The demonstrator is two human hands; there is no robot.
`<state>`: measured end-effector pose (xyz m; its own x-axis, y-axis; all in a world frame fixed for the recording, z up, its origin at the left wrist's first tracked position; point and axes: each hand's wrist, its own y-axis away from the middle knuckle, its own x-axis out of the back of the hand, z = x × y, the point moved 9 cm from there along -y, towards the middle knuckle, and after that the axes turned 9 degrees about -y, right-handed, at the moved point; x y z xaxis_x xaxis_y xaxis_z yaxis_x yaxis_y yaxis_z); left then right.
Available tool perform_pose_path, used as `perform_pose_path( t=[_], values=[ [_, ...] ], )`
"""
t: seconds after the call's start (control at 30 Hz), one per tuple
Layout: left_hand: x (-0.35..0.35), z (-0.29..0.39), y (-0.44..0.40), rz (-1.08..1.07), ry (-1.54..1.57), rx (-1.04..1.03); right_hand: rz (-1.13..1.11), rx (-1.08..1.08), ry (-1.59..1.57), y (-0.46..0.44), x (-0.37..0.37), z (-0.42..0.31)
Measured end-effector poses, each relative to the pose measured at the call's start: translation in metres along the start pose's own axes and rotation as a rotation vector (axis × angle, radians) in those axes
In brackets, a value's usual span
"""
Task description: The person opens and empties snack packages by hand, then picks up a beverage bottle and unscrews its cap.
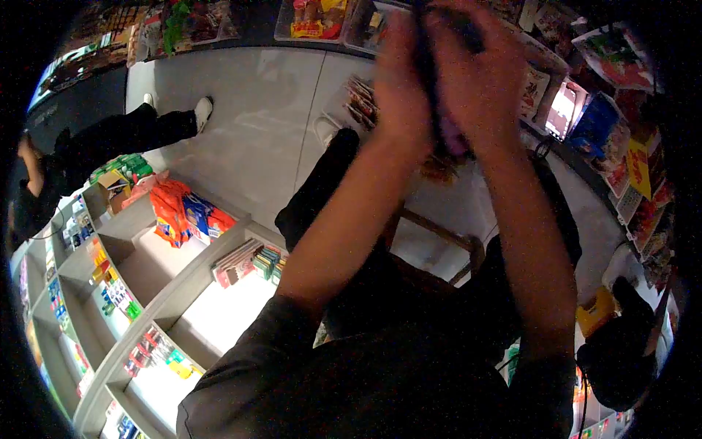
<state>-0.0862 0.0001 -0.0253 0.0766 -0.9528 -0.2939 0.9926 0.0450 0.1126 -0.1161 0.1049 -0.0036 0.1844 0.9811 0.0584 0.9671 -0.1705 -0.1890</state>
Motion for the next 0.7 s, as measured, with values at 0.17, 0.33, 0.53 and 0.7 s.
perform_pose_path(
  t=[0.17, 0.33, 0.53, 0.7],
  values=[
    [0.033, 0.018, -0.018, 0.122, 0.571, 0.224, -0.386, 0.088, 0.099, 0.026, -0.038, -0.019],
    [0.034, 0.008, -0.024, -0.114, 0.603, 0.165, -0.201, 0.114, 0.229, 0.025, -0.027, -0.013],
    [-0.021, 0.019, 0.002, -0.268, 0.488, 0.294, 0.048, -0.122, 0.101, -0.014, 0.034, 0.027],
    [-0.012, 0.023, -0.002, -0.045, 0.099, 0.24, 0.104, -0.191, 0.129, -0.009, 0.022, 0.029]
  ],
)
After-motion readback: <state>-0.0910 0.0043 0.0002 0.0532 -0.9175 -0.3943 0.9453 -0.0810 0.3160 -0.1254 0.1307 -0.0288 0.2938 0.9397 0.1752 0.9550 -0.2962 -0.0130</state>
